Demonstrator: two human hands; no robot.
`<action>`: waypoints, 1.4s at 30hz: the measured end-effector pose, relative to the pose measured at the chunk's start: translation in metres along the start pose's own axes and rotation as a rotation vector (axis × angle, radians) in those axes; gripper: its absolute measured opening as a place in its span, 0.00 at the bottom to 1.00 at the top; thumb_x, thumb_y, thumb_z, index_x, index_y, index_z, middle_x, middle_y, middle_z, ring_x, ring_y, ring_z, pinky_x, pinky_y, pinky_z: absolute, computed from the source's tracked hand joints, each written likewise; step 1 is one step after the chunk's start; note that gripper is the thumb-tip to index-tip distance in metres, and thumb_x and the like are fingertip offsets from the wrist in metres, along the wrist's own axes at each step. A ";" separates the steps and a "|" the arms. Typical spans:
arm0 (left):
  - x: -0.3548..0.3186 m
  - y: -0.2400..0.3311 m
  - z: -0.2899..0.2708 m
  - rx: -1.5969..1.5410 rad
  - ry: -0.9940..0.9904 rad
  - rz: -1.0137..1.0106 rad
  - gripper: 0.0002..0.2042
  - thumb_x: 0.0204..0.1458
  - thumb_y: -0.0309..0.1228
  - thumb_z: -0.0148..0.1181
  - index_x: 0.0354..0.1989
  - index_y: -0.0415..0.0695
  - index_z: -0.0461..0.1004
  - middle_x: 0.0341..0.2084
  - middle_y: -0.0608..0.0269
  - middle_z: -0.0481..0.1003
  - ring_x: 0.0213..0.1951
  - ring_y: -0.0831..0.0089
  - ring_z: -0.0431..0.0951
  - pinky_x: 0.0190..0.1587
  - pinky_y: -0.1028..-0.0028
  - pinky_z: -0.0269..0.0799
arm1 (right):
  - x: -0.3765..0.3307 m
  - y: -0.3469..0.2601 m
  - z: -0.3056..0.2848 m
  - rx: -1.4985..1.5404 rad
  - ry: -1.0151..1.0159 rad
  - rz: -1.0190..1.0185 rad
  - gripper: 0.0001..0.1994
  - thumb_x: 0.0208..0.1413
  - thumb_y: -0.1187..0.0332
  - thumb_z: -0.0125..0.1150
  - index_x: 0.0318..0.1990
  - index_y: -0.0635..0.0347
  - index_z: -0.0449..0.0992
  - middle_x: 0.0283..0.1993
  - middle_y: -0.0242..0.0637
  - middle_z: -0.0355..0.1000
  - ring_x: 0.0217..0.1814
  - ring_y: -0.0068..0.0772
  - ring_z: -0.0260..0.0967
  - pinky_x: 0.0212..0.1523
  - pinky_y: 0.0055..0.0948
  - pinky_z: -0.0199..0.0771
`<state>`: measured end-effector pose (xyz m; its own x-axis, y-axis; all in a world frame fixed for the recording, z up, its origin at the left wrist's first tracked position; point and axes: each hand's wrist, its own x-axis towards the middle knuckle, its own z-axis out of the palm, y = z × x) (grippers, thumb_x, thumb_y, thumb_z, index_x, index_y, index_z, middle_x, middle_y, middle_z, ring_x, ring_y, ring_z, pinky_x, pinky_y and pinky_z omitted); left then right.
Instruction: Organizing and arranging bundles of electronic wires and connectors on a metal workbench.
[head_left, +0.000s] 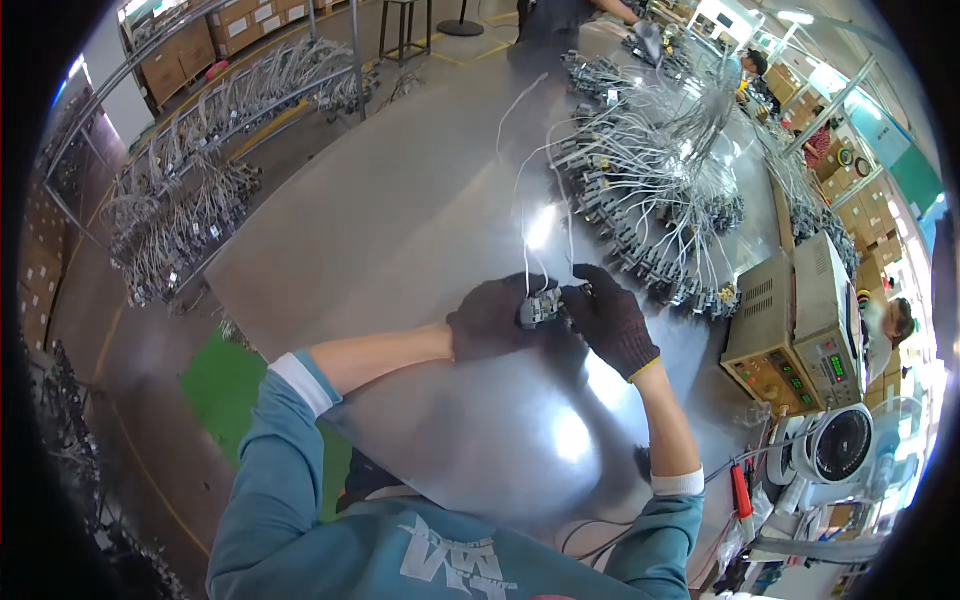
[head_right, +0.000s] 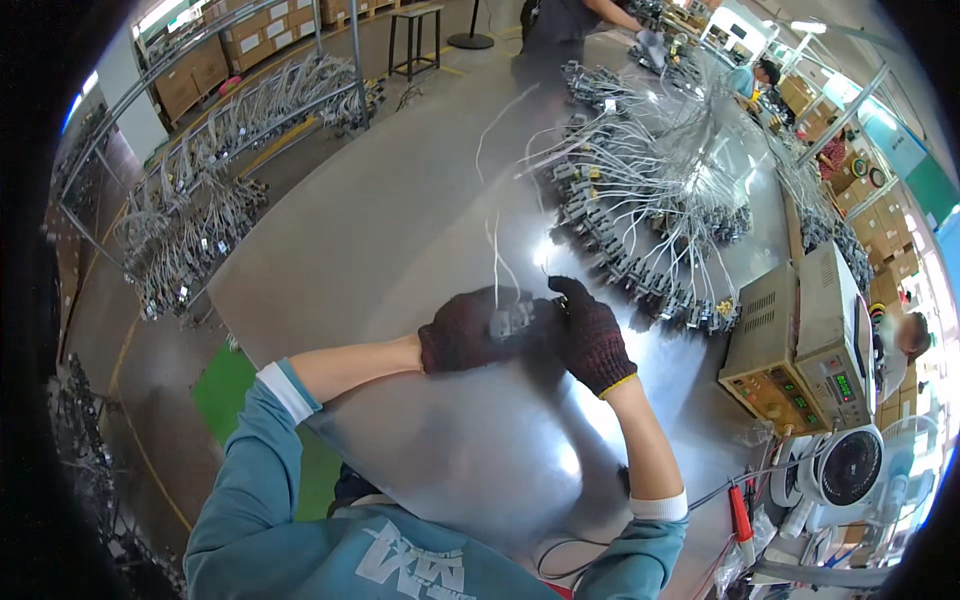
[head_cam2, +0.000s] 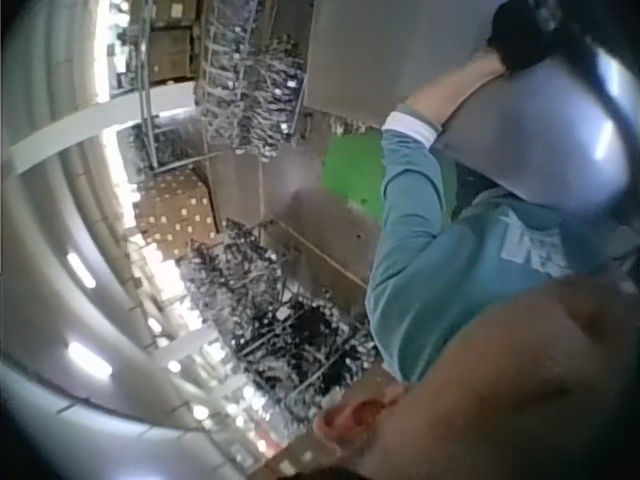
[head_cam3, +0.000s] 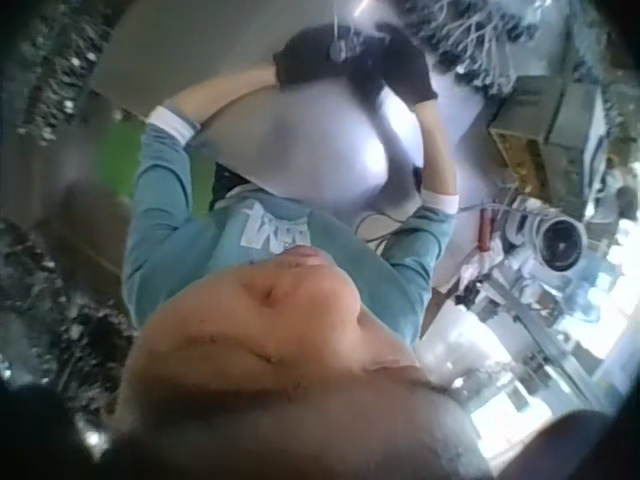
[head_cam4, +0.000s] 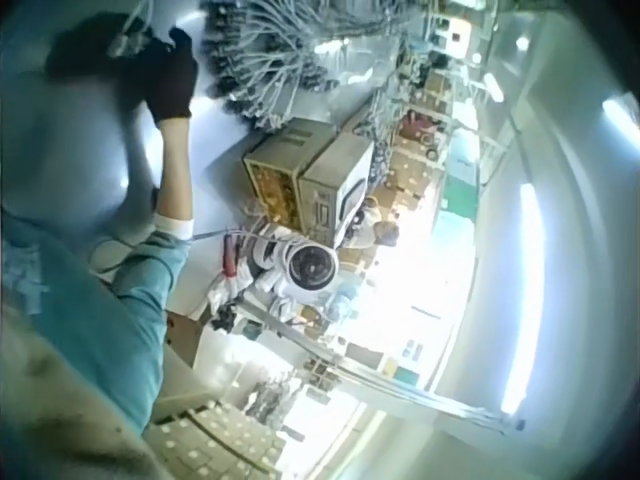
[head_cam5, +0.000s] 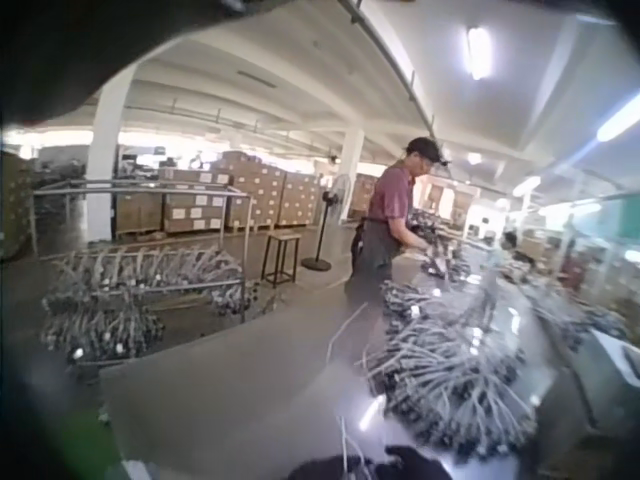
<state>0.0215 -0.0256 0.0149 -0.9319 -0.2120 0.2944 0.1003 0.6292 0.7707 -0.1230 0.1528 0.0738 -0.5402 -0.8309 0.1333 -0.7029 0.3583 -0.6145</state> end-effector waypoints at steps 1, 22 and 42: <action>0.000 -0.002 0.001 -0.023 0.025 0.014 0.33 0.48 0.48 0.75 0.59 0.43 0.75 0.50 0.48 0.81 0.51 0.52 0.83 0.55 0.58 0.79 | 0.000 -0.002 0.004 0.061 -0.035 0.016 0.17 0.67 0.66 0.60 0.59 0.59 0.73 0.42 0.54 0.81 0.44 0.61 0.80 0.44 0.50 0.79; -0.003 -0.010 0.005 -0.160 0.128 0.021 0.26 0.43 0.44 0.73 0.48 0.43 0.76 0.37 0.43 0.79 0.42 0.43 0.81 0.46 0.52 0.79 | -0.030 -0.025 0.036 0.353 -0.020 0.021 0.30 0.73 0.74 0.47 0.80 0.61 0.51 0.66 0.50 0.71 0.63 0.35 0.70 0.65 0.34 0.68; 0.006 -0.020 0.032 -0.345 0.114 0.104 0.25 0.40 0.36 0.72 0.49 0.42 0.76 0.43 0.44 0.81 0.47 0.46 0.82 0.48 0.57 0.79 | -0.039 -0.052 0.029 -0.386 0.083 -0.143 0.28 0.66 0.77 0.56 0.74 0.59 0.64 0.65 0.51 0.75 0.60 0.52 0.76 0.60 0.45 0.76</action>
<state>0.0028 -0.0157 -0.0172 -0.8678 -0.2546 0.4268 0.3217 0.3668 0.8729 -0.0519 0.1543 0.0777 -0.4492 -0.8524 0.2676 -0.8867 0.3886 -0.2506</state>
